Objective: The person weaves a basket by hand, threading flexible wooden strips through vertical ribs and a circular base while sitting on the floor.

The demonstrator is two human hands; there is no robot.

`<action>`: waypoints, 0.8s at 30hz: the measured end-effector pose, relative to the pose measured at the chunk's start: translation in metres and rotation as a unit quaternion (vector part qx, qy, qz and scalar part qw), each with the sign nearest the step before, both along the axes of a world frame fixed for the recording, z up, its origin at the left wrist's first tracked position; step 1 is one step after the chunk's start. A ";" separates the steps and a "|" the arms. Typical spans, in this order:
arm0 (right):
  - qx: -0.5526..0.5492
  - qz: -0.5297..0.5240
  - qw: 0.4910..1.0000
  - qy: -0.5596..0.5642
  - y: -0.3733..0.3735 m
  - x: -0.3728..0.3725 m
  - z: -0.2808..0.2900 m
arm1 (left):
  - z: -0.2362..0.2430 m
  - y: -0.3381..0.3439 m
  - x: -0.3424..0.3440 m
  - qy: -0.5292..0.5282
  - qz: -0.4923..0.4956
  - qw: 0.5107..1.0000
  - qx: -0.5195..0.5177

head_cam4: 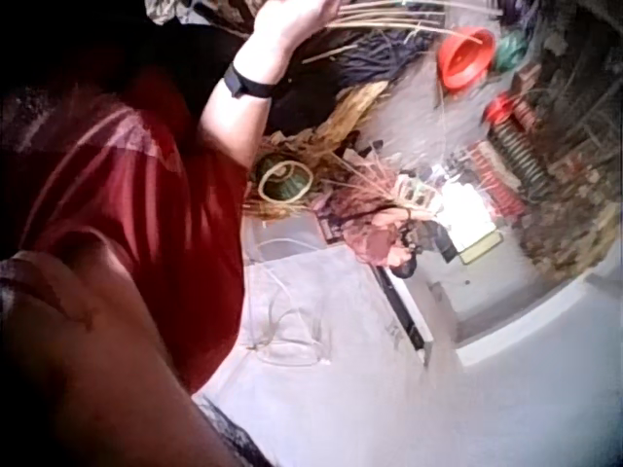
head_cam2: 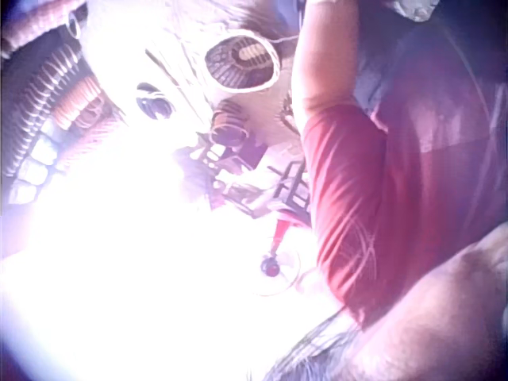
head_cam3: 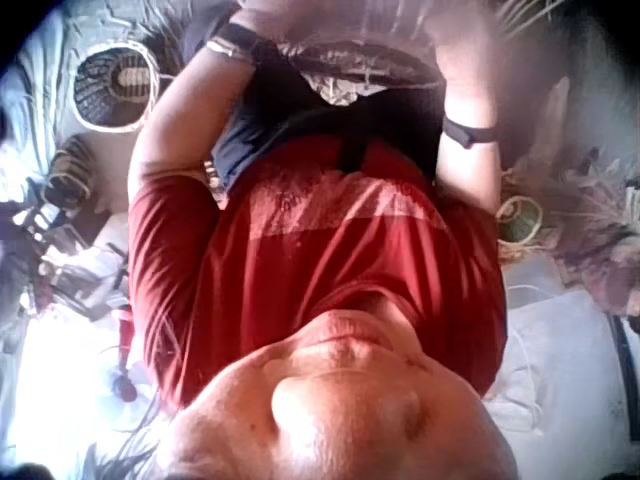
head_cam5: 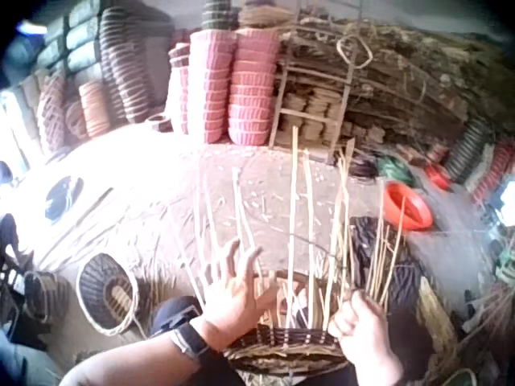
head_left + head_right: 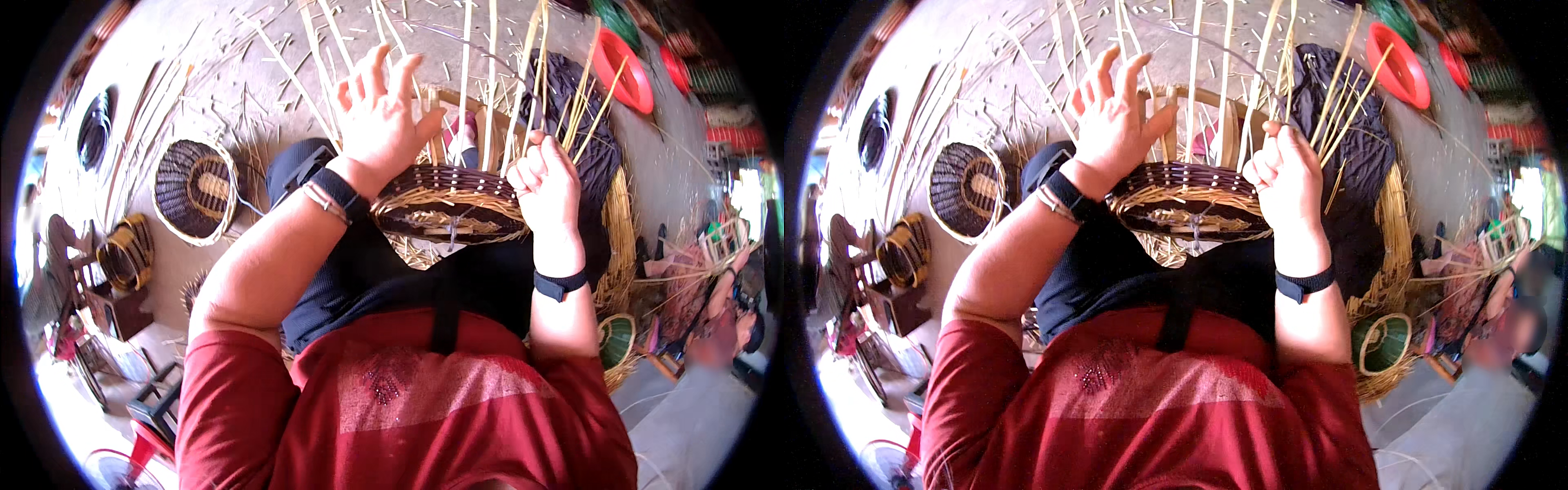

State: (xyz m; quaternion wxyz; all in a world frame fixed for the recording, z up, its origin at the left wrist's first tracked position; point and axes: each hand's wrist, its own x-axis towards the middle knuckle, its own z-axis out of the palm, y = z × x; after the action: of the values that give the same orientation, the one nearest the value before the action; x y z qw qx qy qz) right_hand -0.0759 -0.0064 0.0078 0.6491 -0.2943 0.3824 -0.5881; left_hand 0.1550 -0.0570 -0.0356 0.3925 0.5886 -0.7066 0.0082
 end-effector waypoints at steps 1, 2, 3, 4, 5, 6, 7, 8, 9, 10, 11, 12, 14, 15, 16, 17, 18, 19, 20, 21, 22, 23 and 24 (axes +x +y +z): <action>0.034 -0.015 0.999 0.005 0.000 0.002 0.002 | 0.006 -0.003 0.003 -0.036 -0.087 0.993 -0.065; 0.036 0.000 0.999 -0.006 -0.001 -0.002 -0.003 | 0.012 -0.006 0.007 -0.071 -0.174 0.974 -0.130; 0.036 -0.006 0.999 -0.011 -0.001 -0.002 -0.002 | 0.019 -0.011 0.009 -0.134 -0.270 0.944 -0.134; 0.037 -0.001 0.999 -0.015 0.000 0.001 -0.001 | 0.016 -0.017 0.015 -0.111 -0.300 0.942 -0.099; 0.022 0.005 1.000 -0.012 0.000 0.000 -0.003 | 0.011 -0.025 0.018 -0.082 -0.333 0.938 -0.061; 0.007 0.012 1.000 -0.009 0.000 0.000 -0.004 | 0.004 -0.027 0.020 -0.053 -0.364 0.930 -0.022; 0.032 -0.021 0.999 0.003 -0.002 0.004 0.001 | 0.006 -0.027 0.021 -0.041 -0.352 0.935 -0.008; 0.048 -0.030 0.998 -0.002 -0.002 0.002 -0.001 | 0.002 -0.024 0.018 -0.031 -0.341 0.940 0.006; 0.071 -0.043 0.997 0.005 0.000 0.002 0.001 | -0.004 -0.018 0.015 -0.021 -0.329 0.944 0.020; 0.092 -0.059 0.994 0.010 0.001 0.003 0.002 | -0.001 -0.014 0.013 -0.012 -0.320 0.947 0.033; 0.101 -0.058 0.993 0.018 0.001 0.004 0.005 | 0.002 -0.010 0.013 0.001 -0.333 0.943 0.026; 0.096 -0.054 0.994 0.014 -0.001 0.003 0.005 | 0.005 -0.007 0.016 -0.013 -0.353 0.935 0.021; 0.126 -0.069 0.989 0.031 -0.007 0.007 0.014 | 0.010 0.018 0.015 -0.075 -0.332 0.940 0.027; 0.127 -0.092 0.987 0.036 -0.014 0.008 0.015 | 0.008 0.029 0.012 -0.097 -0.328 0.940 0.021; 0.066 -0.089 0.993 0.050 -0.023 0.014 0.018 | 0.004 0.040 0.009 -0.138 -0.305 0.942 0.023; 0.030 -0.130 0.975 0.180 -0.033 0.031 0.027 | 0.002 0.049 0.003 -0.123 -0.281 0.951 0.037; -0.013 -0.143 0.955 0.258 -0.049 0.044 0.034 | 0.004 0.054 -0.002 -0.109 -0.258 0.959 0.047; -0.127 -0.100 0.923 0.350 -0.069 0.044 0.021 | 0.004 0.057 -0.008 -0.102 -0.243 0.964 0.028; -0.128 -0.069 0.831 0.537 -0.079 0.065 0.037 | 0.007 0.059 -0.010 -0.108 -0.229 0.966 0.062; -0.218 -0.027 0.731 0.646 -0.112 0.052 0.009 | 0.014 0.060 -0.019 -0.114 -0.236 0.962 0.079; -0.102 0.089 0.705 0.696 -0.132 0.060 -0.002 | 0.017 0.060 -0.020 -0.123 -0.228 0.961 0.100; -0.123 0.080 0.707 0.692 -0.130 0.072 -0.005 | 0.016 0.058 -0.018 -0.138 -0.226 0.958 0.108; -0.093 0.145 0.692 0.701 -0.137 0.074 0.000 | 0.013 0.055 -0.016 -0.153 -0.225 0.955 0.116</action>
State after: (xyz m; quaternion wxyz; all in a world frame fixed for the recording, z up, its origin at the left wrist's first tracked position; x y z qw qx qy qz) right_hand -0.0021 -0.1437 0.0076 0.2390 -0.7317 0.6222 -0.1428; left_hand 0.1395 -0.0015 -0.0227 0.2005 0.4476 -0.8684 -0.0727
